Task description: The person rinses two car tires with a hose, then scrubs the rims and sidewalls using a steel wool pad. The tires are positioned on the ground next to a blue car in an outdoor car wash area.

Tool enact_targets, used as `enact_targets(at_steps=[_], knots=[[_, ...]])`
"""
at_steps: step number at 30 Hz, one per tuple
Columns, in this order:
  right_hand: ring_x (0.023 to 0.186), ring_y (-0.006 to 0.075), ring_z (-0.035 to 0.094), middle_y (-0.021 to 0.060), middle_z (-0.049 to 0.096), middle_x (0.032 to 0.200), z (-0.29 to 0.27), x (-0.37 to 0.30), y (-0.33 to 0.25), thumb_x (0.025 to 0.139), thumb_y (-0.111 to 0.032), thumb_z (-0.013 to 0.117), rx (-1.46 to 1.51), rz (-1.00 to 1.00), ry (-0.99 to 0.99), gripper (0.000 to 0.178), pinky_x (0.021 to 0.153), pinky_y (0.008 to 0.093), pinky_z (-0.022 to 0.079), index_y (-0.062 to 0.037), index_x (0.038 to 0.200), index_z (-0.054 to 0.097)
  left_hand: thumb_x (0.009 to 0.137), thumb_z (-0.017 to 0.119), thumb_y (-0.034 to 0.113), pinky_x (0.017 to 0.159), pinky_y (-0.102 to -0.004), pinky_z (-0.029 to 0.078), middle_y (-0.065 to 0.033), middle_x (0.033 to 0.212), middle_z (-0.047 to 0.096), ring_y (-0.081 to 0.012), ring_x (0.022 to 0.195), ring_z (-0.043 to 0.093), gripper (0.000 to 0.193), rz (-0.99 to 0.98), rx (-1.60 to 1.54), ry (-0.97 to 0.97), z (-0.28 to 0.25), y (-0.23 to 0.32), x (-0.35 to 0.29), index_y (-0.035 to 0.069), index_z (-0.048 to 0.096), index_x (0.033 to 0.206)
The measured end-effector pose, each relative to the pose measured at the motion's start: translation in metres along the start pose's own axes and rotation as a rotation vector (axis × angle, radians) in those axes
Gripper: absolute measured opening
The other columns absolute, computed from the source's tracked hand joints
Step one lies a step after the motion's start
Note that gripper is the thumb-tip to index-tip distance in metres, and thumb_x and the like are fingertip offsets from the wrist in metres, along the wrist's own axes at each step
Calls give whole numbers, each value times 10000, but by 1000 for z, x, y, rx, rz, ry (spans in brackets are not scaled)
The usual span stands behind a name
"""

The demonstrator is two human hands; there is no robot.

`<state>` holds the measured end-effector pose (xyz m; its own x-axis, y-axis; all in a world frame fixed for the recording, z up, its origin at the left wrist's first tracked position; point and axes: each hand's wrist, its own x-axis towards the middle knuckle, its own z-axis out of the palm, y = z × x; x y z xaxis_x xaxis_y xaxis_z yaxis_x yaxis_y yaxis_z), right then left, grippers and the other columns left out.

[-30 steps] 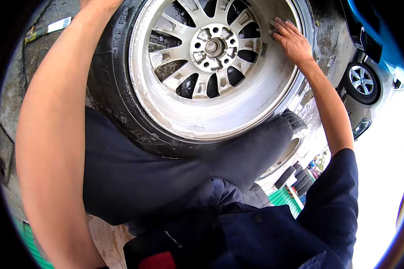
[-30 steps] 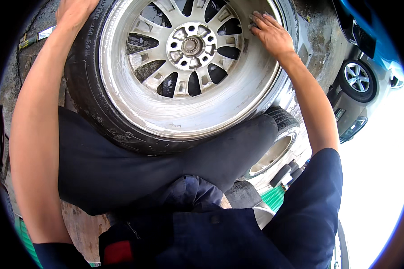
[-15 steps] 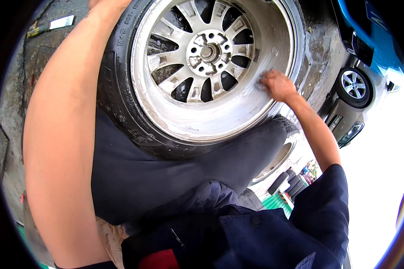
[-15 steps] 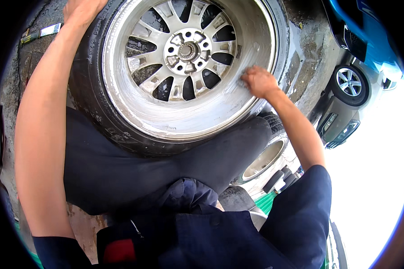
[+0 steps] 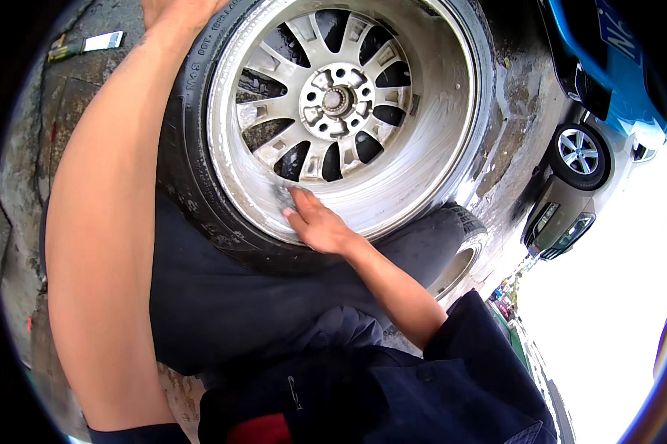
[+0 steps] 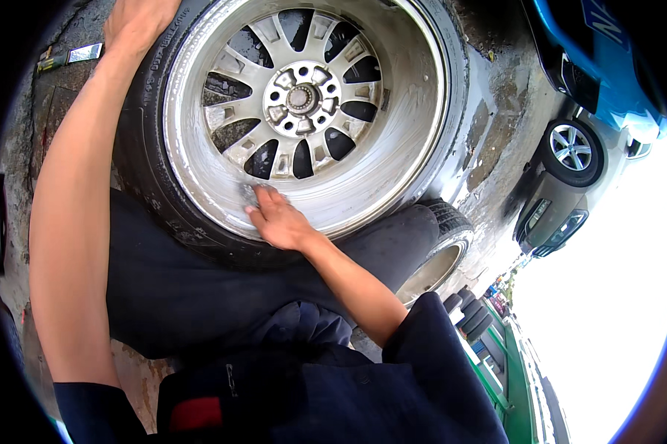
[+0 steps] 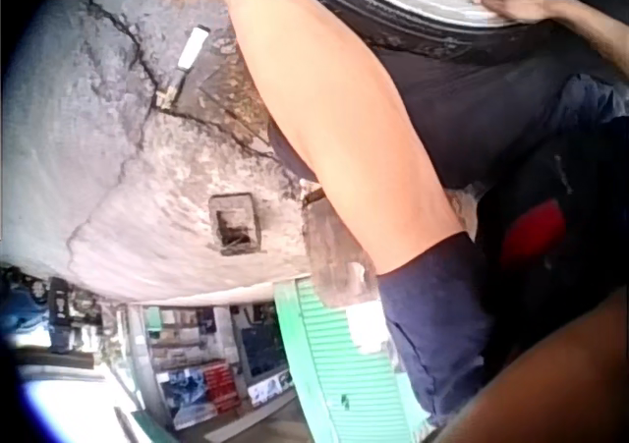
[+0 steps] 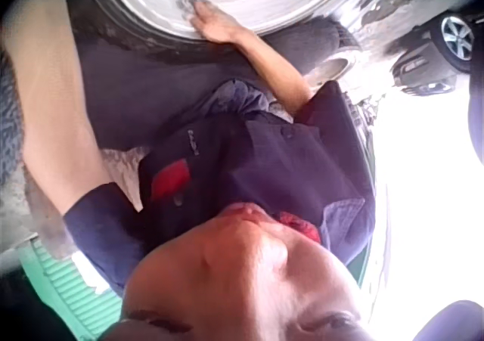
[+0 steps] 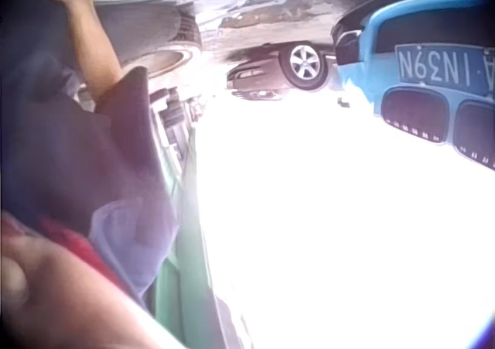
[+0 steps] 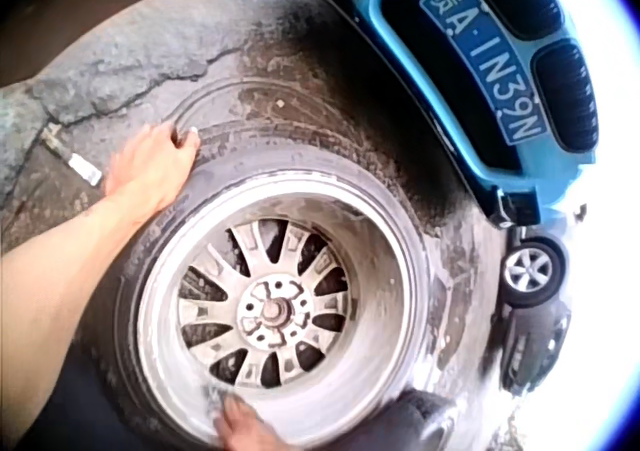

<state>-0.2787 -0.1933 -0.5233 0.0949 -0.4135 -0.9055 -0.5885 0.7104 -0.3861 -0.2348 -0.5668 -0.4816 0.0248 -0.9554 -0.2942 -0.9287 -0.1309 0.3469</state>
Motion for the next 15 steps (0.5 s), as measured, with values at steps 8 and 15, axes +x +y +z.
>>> enact_targets(at_steps=[8,15], knots=[[1095,384,571,213,600,1154,-36,-57,100,940,-303,565,-482,-136,327,374,1008,471,434,-31,1195,594,969,481,436,968,-506,483,-226,1219,628,-400,1133,608,484,64,-76,13,5,2,1,14,654,1130],[973,318,601,132,629,1043,-75,-74,130,798,-293,650,-685,-414,367,354,949,442,450,-97,1092,657,969,471,352,898,-514,504,-191,1095,681,-390,1050,632,379,16,-9,114,27,-16,11,34,669,1029]])
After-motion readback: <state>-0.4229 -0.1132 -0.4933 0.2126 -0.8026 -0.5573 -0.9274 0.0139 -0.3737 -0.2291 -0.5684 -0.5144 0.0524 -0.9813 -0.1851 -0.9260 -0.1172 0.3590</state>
